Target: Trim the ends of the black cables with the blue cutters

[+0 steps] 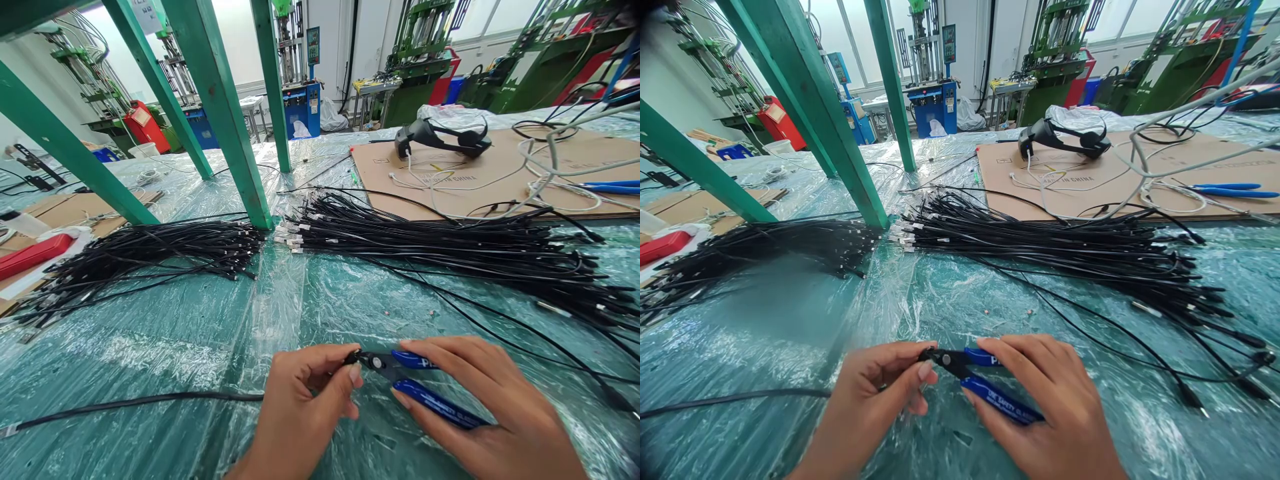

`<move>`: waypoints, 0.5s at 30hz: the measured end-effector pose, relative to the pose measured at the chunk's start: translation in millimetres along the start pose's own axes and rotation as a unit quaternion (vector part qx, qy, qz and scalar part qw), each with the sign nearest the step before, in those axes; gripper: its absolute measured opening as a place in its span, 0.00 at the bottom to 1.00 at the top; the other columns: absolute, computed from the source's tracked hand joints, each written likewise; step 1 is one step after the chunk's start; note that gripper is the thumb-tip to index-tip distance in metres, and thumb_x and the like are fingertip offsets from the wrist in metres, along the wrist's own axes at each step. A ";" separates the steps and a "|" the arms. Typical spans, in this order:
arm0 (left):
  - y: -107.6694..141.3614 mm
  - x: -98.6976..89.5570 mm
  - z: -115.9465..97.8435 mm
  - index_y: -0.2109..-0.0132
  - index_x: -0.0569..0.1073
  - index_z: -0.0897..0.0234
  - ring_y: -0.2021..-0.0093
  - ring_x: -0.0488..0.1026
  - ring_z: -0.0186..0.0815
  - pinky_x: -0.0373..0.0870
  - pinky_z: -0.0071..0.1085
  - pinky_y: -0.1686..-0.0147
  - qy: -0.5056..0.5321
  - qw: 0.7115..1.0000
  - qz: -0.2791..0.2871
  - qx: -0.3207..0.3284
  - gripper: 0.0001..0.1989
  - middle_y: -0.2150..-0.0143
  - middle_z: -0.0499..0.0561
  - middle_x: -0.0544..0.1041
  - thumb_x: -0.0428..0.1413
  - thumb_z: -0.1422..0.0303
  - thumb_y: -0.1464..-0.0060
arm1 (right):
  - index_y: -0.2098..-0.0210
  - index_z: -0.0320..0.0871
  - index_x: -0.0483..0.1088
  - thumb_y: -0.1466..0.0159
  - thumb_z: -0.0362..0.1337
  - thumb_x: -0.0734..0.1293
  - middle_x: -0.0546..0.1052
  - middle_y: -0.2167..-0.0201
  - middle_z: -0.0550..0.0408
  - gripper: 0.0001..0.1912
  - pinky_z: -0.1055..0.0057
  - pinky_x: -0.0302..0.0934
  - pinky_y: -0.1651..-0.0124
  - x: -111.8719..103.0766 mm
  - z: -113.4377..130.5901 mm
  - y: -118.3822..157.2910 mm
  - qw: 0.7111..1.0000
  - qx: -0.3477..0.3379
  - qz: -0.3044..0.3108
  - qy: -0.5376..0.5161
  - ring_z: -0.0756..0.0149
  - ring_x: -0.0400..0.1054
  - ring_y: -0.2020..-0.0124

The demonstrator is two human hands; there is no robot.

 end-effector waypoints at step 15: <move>1.2 0.7 -0.3 0.61 0.83 0.58 0.78 0.74 0.31 0.72 0.24 0.76 0.003 0.999 -0.038 0.004 0.09 0.73 0.50 0.80 0.62 0.65 0.50 | 0.50 0.50 0.69 0.42 0.40 0.70 0.76 0.62 0.54 0.20 0.61 0.66 0.61 0.1 -4.4 8.8 1.000 -0.004 0.018 -0.017 0.59 0.71 0.62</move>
Point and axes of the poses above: each hand's wrist, its own y-axis away from the middle knuckle, its own x-axis out of the palm, z = x × y, the point moved 1 cm from there along -y, towards the middle knuckle
